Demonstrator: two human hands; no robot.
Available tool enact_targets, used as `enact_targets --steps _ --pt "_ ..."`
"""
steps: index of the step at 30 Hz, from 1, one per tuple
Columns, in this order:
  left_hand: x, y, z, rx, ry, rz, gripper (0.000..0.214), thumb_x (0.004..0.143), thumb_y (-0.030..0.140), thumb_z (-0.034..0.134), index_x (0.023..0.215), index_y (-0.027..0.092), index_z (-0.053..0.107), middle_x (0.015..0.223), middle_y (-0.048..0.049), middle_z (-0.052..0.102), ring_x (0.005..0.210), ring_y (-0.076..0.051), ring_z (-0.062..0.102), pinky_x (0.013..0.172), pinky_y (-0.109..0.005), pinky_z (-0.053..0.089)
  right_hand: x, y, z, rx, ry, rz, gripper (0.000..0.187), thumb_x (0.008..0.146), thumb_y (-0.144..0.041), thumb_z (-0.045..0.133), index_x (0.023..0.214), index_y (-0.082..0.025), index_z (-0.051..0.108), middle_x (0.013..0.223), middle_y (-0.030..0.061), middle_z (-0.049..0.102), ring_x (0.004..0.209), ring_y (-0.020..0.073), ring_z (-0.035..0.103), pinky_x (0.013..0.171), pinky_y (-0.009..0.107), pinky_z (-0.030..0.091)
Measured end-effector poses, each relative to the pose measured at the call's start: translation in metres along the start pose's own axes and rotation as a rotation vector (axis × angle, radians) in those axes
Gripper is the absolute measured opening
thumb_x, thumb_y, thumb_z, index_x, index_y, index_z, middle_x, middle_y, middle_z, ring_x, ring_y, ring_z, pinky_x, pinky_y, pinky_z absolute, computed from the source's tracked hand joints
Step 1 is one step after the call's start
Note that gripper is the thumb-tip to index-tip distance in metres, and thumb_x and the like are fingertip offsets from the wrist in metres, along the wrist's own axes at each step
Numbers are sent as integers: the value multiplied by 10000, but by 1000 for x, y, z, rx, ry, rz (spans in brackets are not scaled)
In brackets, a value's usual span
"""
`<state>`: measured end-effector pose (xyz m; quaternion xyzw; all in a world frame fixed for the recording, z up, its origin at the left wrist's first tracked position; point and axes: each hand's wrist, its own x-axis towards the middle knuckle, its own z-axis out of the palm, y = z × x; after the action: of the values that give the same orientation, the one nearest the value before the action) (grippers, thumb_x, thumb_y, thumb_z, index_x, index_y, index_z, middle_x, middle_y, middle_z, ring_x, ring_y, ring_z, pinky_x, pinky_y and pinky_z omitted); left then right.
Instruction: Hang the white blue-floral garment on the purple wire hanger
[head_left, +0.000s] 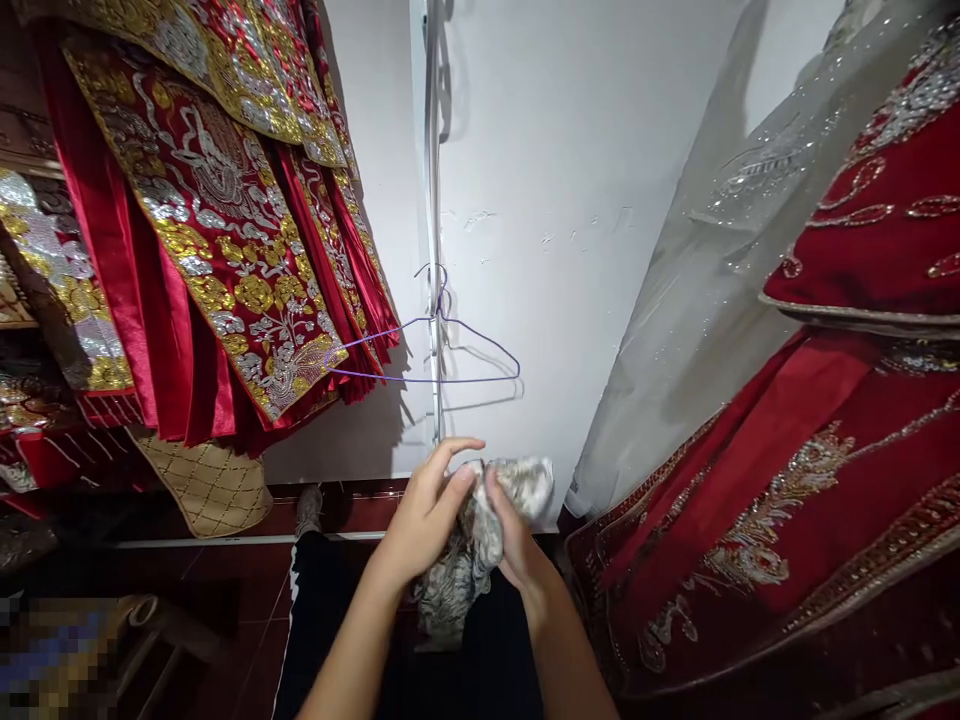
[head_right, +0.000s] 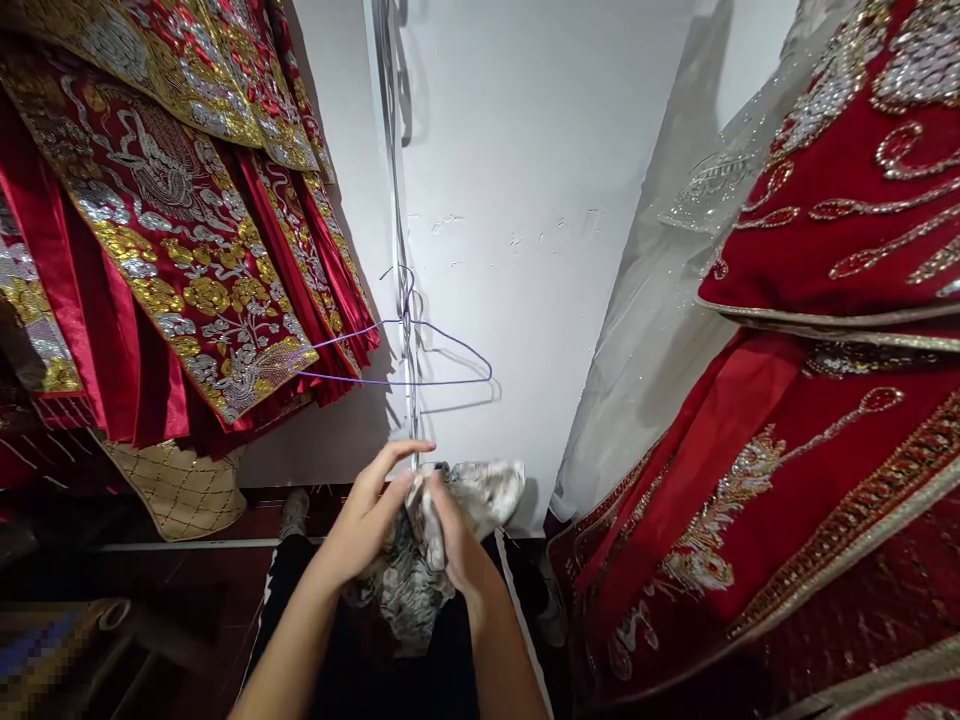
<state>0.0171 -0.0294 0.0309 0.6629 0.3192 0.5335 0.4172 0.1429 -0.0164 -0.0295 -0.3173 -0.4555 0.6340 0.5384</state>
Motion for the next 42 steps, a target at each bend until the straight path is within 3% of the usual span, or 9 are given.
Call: enact_targets --steps 5,7,10,14,17,22,25,29,42 --pt "23 -47 -42 110 -272 -226 438 865 576 569 658 206 676 672 -50 648 676 -230 594 712 -324 473 25 -42 -14 -429 -271 -55 168 752 -334 735 772 -170 709 720 25 677 663 183 593 619 293 459" --pt "24 -71 -70 326 -308 -311 523 816 603 616 467 222 533 471 -2 483 474 -174 444 591 -299 404 49 -58 -28 -638 -216 -213 46 719 -184 684 728 -172 727 720 18 696 673 184 600 627 281 458" --pt "23 -92 -113 648 -245 -335 566 655 599 762 387 228 431 402 28 370 398 -127 309 567 -284 344 100 -75 -48 -753 28 -467 298 684 -92 574 883 -196 770 908 36 743 822 213 641 752 305 493" --pt "33 -82 -146 1050 -334 -421 488 659 632 706 476 219 522 520 -37 560 452 -180 473 577 -297 368 177 -77 -58 -749 142 -489 503 752 -168 510 1226 -216 669 1233 54 678 976 208 640 881 341 493" --pt "46 -59 -153 1306 -469 -521 460 795 597 552 561 203 590 655 -117 664 600 -261 622 594 -321 401 207 -63 -62 -856 14 -348 371 781 -219 485 1061 -202 729 1056 48 733 980 219 641 890 346 489" --pt "69 -15 -166 1463 -282 -490 355 858 391 462 786 159 721 865 -179 730 784 -303 683 685 -351 462 186 -52 -87 -926 23 -377 224 728 -215 471 753 -180 692 712 15 665 729 196 591 706 282 460" --pt "79 8 -175 1319 -216 -193 383 889 340 394 929 163 731 972 -134 736 856 -269 674 791 -351 493 163 -70 -101 -980 59 -411 185 736 -234 482 731 -185 660 637 -2 602 633 171 524 612 250 386" --pt "87 28 -175 1173 -327 169 329 892 355 446 913 194 733 1238 -94 657 1225 -295 539 1077 -415 400 145 -97 -102 -1213 106 -441 195 777 -254 486 764 -199 673 639 -4 605 612 164 512 584 245 324" --pt "72 53 -189 1144 -257 261 390 964 466 421 1128 236 690 1421 -69 527 1427 -332 276 1173 -548 252 127 -124 -80 -1377 122 -327 183 803 -272 505 723 -200 652 621 2 619 577 159 517 551 244 299"
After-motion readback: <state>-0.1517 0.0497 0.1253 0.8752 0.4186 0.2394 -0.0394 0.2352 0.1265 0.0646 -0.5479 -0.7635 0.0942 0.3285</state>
